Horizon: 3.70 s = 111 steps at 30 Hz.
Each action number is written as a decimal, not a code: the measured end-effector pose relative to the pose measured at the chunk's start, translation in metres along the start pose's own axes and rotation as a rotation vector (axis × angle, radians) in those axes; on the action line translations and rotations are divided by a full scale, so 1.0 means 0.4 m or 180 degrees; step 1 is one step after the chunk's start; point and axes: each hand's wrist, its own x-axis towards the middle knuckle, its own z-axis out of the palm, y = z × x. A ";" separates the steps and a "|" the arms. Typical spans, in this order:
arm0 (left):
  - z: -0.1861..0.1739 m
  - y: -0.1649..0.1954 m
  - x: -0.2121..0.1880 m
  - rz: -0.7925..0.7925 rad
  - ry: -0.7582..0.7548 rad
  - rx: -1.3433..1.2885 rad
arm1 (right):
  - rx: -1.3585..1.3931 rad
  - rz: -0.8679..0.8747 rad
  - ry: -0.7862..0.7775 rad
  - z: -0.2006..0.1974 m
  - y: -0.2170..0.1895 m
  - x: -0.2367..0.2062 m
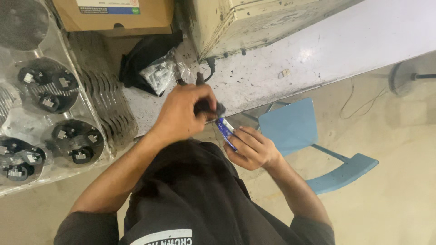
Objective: The person picks small black plug-like components one at a time from a clear blister tray and squeezes adhesive from a tube onto each component, then places the treated component back into the tray. They work through the tray repeatedly, occasionally repositioning the tube and components by hand.
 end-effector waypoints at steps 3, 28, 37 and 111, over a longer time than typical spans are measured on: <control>0.045 0.048 -0.036 0.0430 -0.0057 0.0351 | 0.0050 0.0014 0.0018 0.001 -0.002 0.007; -0.079 0.061 -0.223 -0.0180 0.1120 -0.5099 | 0.2440 0.3768 0.2384 0.115 -0.118 0.047; -0.162 0.067 -0.343 0.0318 0.1580 -0.4904 | 0.3434 0.3317 0.2680 0.177 -0.161 0.165; -1.001 -0.292 -0.897 0.0302 0.1847 -0.3568 | 0.3363 0.2765 0.2684 0.528 -0.709 0.918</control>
